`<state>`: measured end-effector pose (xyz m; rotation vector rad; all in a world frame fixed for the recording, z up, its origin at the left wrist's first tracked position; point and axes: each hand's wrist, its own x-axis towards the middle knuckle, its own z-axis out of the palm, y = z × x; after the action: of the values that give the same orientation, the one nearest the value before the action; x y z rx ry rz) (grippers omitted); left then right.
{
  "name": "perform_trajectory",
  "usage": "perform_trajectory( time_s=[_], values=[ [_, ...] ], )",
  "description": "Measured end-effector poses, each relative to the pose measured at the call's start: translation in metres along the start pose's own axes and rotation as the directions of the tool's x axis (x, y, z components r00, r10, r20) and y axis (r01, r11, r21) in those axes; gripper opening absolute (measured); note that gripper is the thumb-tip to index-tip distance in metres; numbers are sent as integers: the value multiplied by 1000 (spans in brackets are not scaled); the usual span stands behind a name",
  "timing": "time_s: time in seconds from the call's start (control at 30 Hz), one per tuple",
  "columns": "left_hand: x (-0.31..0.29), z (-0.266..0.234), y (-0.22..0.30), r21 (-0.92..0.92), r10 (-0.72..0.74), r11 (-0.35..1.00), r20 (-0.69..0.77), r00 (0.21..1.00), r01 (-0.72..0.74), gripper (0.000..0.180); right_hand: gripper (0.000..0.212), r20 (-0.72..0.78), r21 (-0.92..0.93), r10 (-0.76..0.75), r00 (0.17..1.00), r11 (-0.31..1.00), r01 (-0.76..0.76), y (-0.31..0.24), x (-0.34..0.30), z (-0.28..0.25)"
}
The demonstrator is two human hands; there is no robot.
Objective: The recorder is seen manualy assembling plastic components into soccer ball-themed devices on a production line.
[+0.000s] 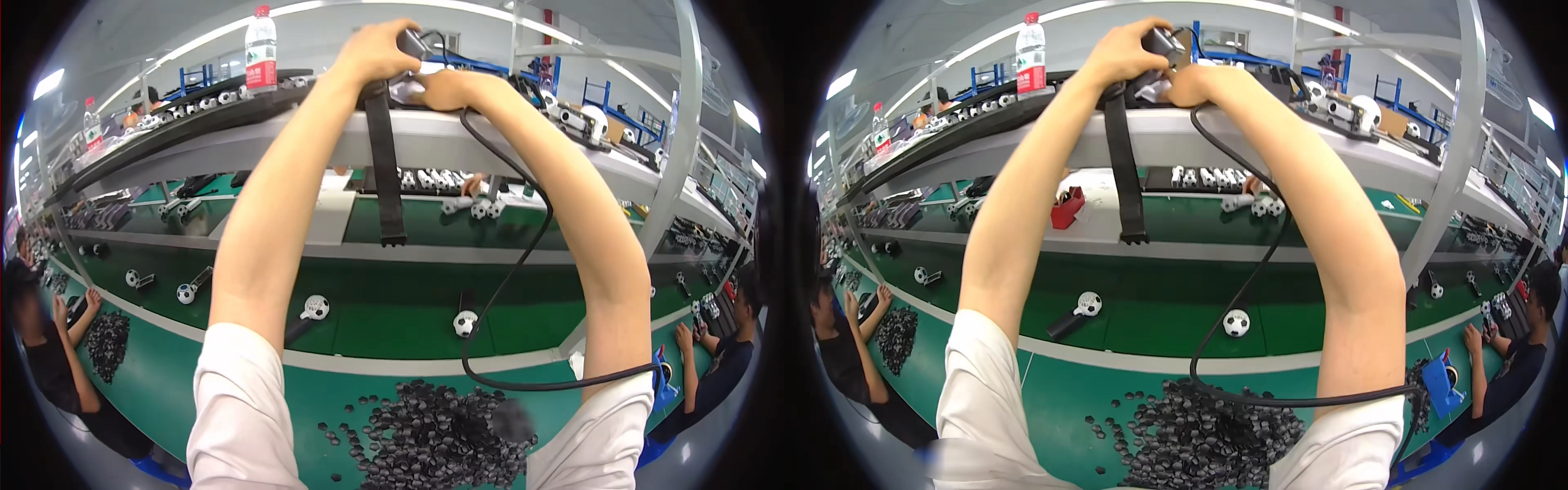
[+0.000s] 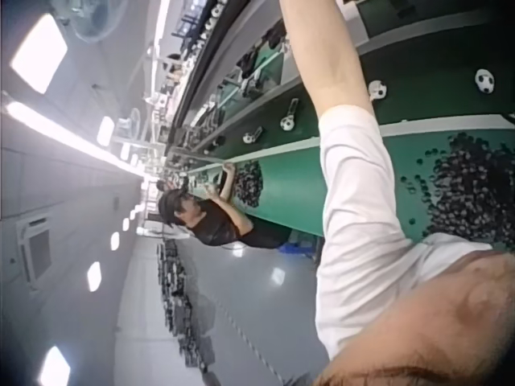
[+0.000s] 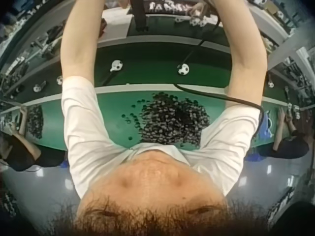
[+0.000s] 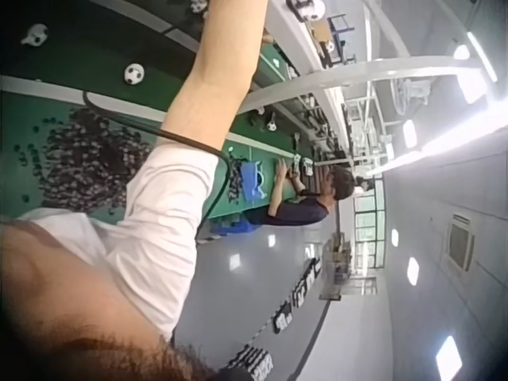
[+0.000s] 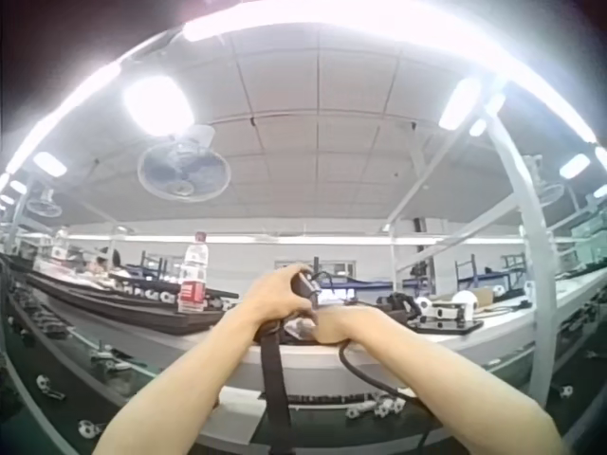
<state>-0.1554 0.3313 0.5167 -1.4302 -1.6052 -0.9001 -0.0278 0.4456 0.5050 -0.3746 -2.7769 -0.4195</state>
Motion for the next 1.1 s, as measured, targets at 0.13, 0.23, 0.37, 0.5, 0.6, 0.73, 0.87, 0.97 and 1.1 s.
perform_trajectory(
  time_s=[0.13, 0.23, 0.37, 0.5, 0.6, 0.73, 0.87, 0.97, 1.1],
  values=[
    [-2, 3, 14, 85, 52, 995, -26, 998, -50, 64, 53, -9, -59, -59, 998, 997, 59, 5, -2, 2],
    [-3, 4, 24, 85, 91, 992, 14, 996, -92, 63, 52, 2, 90, -51, 999, 995, 50, 10, -1, 4],
    [1, 10, 12, -15, 216, 976, 92, 972, -216, 65, 51, -29, 133, -41, 999, 990, 45, 8, 2, 9],
    [8, 2, 7, -271, -29, 959, 182, 983, 78, 62, 52, -126, -209, -122, 985, 973, 94, 14, 6, 11],
    [5, 3, -2, -255, 41, 967, 203, 978, 13, 60, 46, -111, -2, -36, 993, 999, 36, 7, -1, 8],
    [-2, 2, 18, -242, 43, 970, 284, 958, 28, 61, 44, -57, 47, -128, 990, 990, 131, 16, -29, -5],
    [-3, 6, 21, -264, 19, 961, 359, 933, 82, 63, 39, -278, -181, -136, 951, 980, 88, 9, -58, -10],
    [7, 20, 3, -274, 51, 956, 504, 862, 103, 65, 36, -259, -317, -189, 947, 943, 101, -2, -60, -11],
    [31, 24, -38, -330, 148, 943, 539, 829, 46, 46, 32, -296, -270, -365, 882, 918, 290, -16, -64, -45]
  ],
)
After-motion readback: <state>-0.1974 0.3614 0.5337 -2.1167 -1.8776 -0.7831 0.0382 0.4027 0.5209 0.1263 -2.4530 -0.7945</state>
